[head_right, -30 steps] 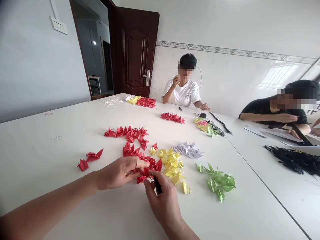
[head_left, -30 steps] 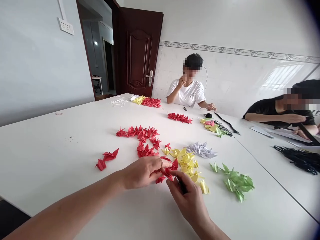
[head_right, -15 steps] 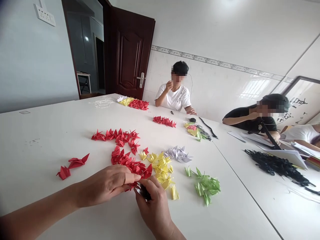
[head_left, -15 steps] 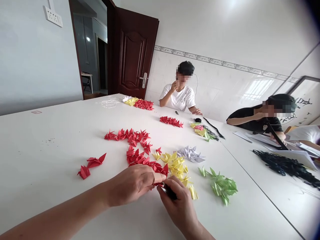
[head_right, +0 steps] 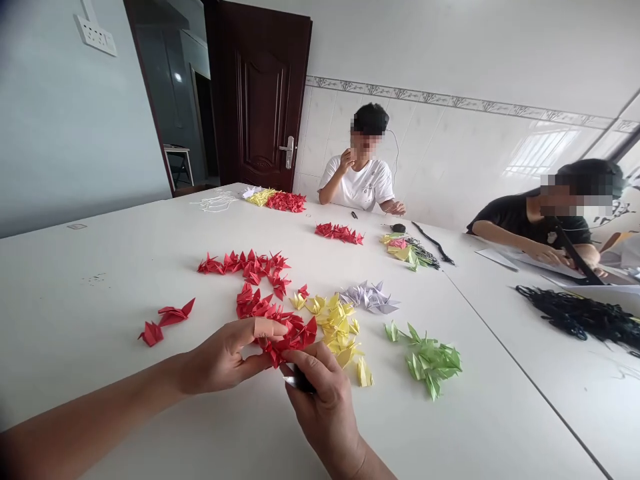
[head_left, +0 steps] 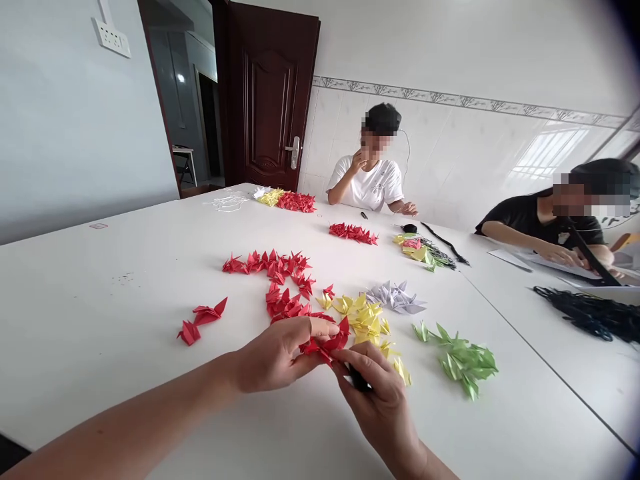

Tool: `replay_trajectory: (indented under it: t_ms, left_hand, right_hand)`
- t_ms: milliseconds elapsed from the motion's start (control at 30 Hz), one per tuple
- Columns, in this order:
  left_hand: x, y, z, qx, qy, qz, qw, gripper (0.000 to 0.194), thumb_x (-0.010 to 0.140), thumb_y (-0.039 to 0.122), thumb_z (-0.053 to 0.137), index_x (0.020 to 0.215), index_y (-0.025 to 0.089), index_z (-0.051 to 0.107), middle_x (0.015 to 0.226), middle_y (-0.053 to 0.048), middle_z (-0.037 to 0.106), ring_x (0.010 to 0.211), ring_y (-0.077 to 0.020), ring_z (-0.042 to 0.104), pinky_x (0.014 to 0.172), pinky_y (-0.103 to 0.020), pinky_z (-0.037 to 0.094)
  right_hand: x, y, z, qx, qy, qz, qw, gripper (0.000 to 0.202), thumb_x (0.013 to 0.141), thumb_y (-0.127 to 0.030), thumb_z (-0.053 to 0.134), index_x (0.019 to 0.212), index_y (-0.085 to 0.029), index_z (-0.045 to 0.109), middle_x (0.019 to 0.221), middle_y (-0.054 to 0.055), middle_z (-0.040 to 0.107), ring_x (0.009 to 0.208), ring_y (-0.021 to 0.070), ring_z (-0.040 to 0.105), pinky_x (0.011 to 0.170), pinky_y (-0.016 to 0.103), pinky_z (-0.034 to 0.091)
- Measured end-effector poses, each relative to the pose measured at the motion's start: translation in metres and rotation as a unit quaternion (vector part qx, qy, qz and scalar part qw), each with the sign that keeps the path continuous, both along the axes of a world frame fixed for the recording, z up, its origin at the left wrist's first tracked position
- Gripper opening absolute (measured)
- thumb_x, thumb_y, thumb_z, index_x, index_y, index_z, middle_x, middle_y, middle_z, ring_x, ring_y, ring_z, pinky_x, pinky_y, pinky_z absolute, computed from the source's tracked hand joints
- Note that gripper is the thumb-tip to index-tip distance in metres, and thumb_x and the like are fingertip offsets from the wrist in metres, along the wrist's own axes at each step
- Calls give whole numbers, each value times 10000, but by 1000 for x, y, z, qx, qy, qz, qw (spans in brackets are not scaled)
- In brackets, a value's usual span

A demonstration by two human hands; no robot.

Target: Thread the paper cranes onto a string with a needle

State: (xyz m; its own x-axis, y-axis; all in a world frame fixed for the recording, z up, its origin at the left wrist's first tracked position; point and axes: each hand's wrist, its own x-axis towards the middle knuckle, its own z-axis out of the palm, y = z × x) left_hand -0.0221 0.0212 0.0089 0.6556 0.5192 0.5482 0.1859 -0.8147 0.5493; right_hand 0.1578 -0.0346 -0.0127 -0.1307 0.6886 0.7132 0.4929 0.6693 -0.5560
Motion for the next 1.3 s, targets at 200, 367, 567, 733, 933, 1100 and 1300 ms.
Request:
replay_trajectory:
  t_ms: [200, 367, 567, 733, 933, 1100, 1300]
  left_hand:
    - [-1, 3, -2, -1, -27, 43, 999, 282, 826, 175, 529, 1105, 196, 495, 1014, -70, 658, 887, -155, 637, 768, -271, 535]
    - [-4, 5, 5, -17, -11, 43, 999, 214, 839, 199, 515, 1050, 185, 538, 980, -71, 666, 897, -163, 633, 758, -283, 537]
    - [-4, 6, 5, -10, -4, 36, 999, 147, 843, 168, 497, 975, 181, 561, 926, -50, 675, 857, -153, 636, 748, -275, 528]
    - [-3, 7, 4, -17, 4, 39, 999, 173, 844, 153, 480, 992, 189, 561, 912, -39, 672, 845, -142, 632, 740, -260, 525]
    - [-3, 6, 5, -7, 27, 37, 999, 228, 835, 122, 465, 1022, 211, 560, 896, -23, 681, 811, -133, 637, 733, -254, 523]
    - [-4, 5, 2, 12, 47, 24, 999, 267, 837, 104, 464, 1066, 223, 534, 909, -19, 674, 821, -129, 631, 749, -257, 511]
    - [-4, 5, 3, 0, 50, 14, 999, 285, 839, 97, 459, 1084, 221, 534, 916, -28, 674, 827, -132, 634, 733, -249, 514]
  right_hand:
    - [-2, -5, 5, -60, 14, -5, 998, 184, 796, -232, 560, 975, -187, 562, 727, 24, 583, 584, 131, 560, 487, 221, 471]
    - [2, -5, 5, -57, 3, -22, 998, 166, 844, -246, 500, 989, -181, 553, 739, 34, 594, 598, 135, 565, 474, 217, 457]
    - [10, 3, 1, -38, -31, -46, 998, 174, 854, -229, 504, 997, -168, 581, 723, 41, 588, 590, 141, 543, 481, 232, 449]
    - [9, 5, 1, -52, -44, -22, 997, 176, 863, -231, 490, 986, -173, 602, 711, 45, 592, 614, 158, 550, 536, 262, 471]
    - [6, 5, 2, -60, -55, -7, 997, 172, 877, -224, 466, 963, -194, 612, 698, 40, 598, 624, 164, 550, 550, 257, 456]
    - [5, 5, -1, -66, -64, -4, 996, 150, 873, -225, 481, 922, -190, 618, 687, 33, 593, 611, 158, 544, 545, 243, 441]
    - [3, 4, -1, -81, -72, -8, 994, 151, 874, -233, 478, 879, -185, 621, 669, 25, 584, 593, 154, 530, 534, 238, 421]
